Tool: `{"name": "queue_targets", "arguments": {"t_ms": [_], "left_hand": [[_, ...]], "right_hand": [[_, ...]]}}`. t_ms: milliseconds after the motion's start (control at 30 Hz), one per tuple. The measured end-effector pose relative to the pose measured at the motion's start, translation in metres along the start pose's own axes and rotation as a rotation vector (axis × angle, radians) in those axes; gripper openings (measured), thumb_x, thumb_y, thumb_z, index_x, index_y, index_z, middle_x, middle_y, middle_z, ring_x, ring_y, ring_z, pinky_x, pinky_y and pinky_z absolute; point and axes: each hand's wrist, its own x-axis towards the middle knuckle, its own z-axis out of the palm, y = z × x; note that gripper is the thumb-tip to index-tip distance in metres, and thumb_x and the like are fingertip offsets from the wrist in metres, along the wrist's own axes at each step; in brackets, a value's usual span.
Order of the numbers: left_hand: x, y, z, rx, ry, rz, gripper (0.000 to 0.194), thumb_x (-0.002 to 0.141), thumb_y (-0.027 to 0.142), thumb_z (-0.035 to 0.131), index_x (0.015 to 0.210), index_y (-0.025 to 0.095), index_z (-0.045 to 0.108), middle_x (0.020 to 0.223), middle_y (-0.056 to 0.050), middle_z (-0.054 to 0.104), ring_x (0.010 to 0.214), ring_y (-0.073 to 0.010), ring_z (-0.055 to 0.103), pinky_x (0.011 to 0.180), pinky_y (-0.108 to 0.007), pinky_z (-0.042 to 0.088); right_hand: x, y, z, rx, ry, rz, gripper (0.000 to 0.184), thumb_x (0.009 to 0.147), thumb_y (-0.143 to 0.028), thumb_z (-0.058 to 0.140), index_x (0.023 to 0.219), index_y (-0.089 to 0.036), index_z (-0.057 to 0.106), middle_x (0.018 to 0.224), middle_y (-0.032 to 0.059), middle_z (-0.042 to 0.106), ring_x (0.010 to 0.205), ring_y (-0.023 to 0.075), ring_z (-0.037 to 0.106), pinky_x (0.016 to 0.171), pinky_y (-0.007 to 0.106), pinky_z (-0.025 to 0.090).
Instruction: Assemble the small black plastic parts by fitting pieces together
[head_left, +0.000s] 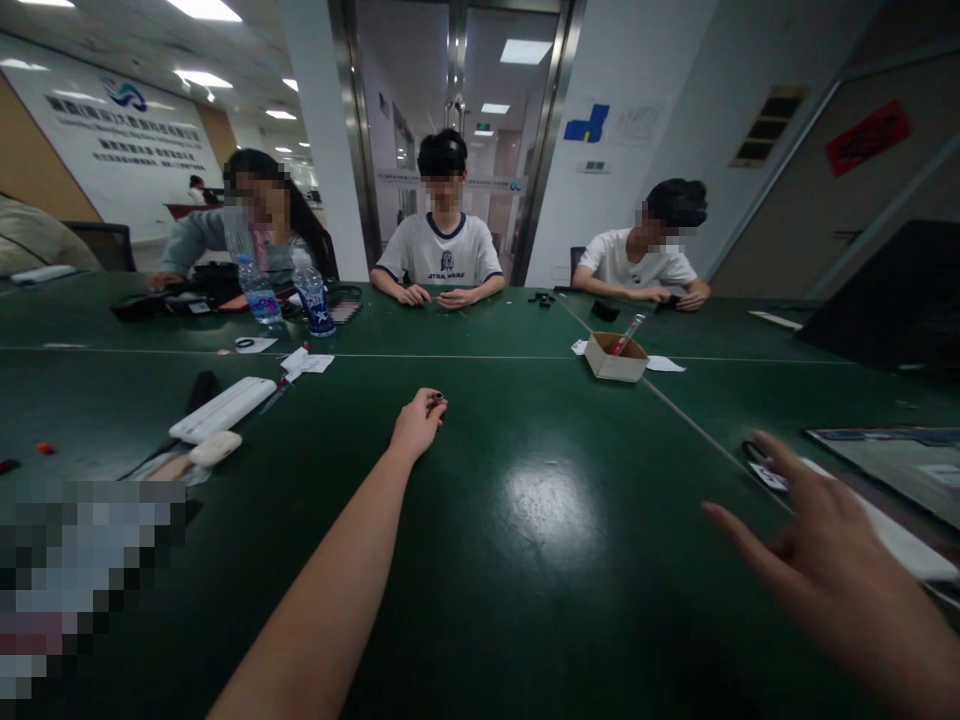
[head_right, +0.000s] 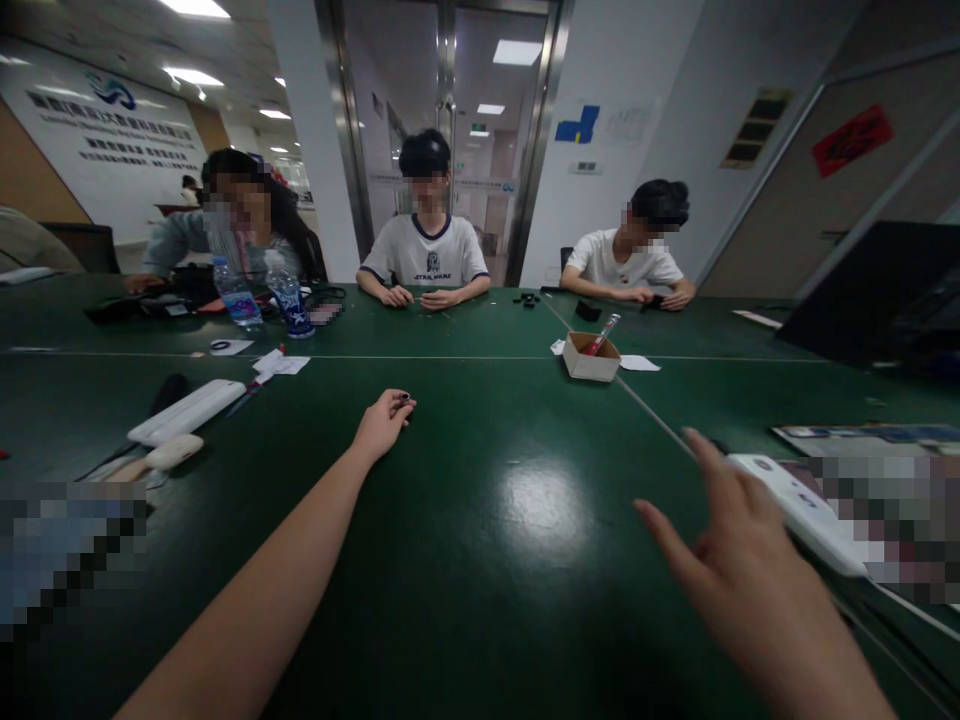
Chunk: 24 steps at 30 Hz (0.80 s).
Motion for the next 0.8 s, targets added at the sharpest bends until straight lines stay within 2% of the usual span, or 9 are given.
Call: {"name": "queue_targets", "arguments": {"t_ms": [67,133,233,300,400,500,600,800], "left_hand": [[-0.002,0.0,-0.002,-0.018,0.0,-0.011,0.028,0.084,0.028,0.063,0.111,0.02,0.062,0.113,-0.01,0.071,0.078,-0.0169,0.067,0.072,-0.031,0.051],[-0.003,0.0,-0.002,-0.014,0.005,-0.027,0.026,0.084,0.029,0.064,0.108,0.02,0.063,0.109,-0.01,0.071,0.078,-0.017,0.067,0.072,-0.031,0.051],[0.0,0.0,-0.001,-0.017,-0.017,-0.03,0.023,0.083,0.031,0.064,0.104,0.02,0.064,0.103,-0.009,0.071,0.075,-0.0165,0.066,0.071,-0.031,0.05],[0.002,0.0,-0.001,-0.106,-0.026,-0.011,0.023,0.081,0.031,0.065,0.1,0.018,0.064,0.099,-0.009,0.071,0.074,-0.0162,0.065,0.07,-0.03,0.05],[0.007,-0.001,-0.003,-0.321,0.01,0.035,0.026,0.079,0.035,0.067,0.095,0.016,0.061,0.099,-0.011,0.072,0.077,-0.0161,0.064,0.071,-0.03,0.05],[0.011,-0.002,-0.002,-0.449,0.042,0.07,0.034,0.075,0.043,0.069,0.093,0.015,0.06,0.101,-0.012,0.072,0.073,-0.014,0.061,0.072,-0.03,0.05],[0.011,-0.001,0.004,-0.477,0.037,0.067,0.042,0.073,0.049,0.072,0.095,0.015,0.061,0.098,-0.01,0.071,0.067,-0.012,0.059,0.071,-0.03,0.051],[0.008,0.003,0.015,-0.477,0.002,0.073,0.043,0.073,0.05,0.072,0.097,0.016,0.065,0.094,-0.008,0.07,0.069,-0.0127,0.06,0.067,-0.028,0.051]], "right_hand": [[0.017,-0.055,0.014,0.036,-0.123,-0.14,0.075,0.076,-0.056,0.066,0.144,-0.036,0.04,0.133,0.0184,0.049,0.058,0.0185,0.057,0.055,0.042,0.048],[0.041,-0.094,0.037,0.21,-0.354,-0.283,0.062,0.075,-0.05,0.072,0.132,-0.032,0.057,0.12,0.0125,0.06,0.059,0.016,0.057,0.055,0.035,0.05],[0.085,-0.127,0.091,0.438,-0.785,-0.402,0.045,0.076,-0.041,0.074,0.118,-0.027,0.066,0.102,0.0056,0.068,0.065,0.014,0.061,0.055,0.026,0.051],[0.111,-0.142,0.136,0.522,-0.92,-0.335,0.042,0.075,-0.037,0.077,0.112,-0.022,0.066,0.089,0.0034,0.069,0.056,0.0111,0.059,0.047,0.023,0.048],[0.129,-0.161,0.2,0.649,-0.876,-0.153,0.042,0.073,-0.036,0.08,0.108,-0.019,0.062,0.07,0.0003,0.064,0.046,0.0118,0.057,0.039,0.023,0.045],[0.126,-0.176,0.242,1.043,-0.958,0.011,0.035,0.083,-0.045,0.07,0.105,-0.019,0.057,0.073,0.0015,0.066,0.055,0.0153,0.066,0.051,0.027,0.056],[0.119,-0.177,0.258,1.347,-0.978,0.073,0.029,0.087,-0.042,0.067,0.102,-0.018,0.057,0.076,0.0027,0.067,0.064,0.015,0.069,0.062,0.028,0.06],[0.124,-0.167,0.263,1.45,-0.864,0.106,0.025,0.081,-0.023,0.073,0.102,-0.016,0.061,0.074,0.0024,0.068,0.059,0.012,0.067,0.063,0.025,0.059]]}}
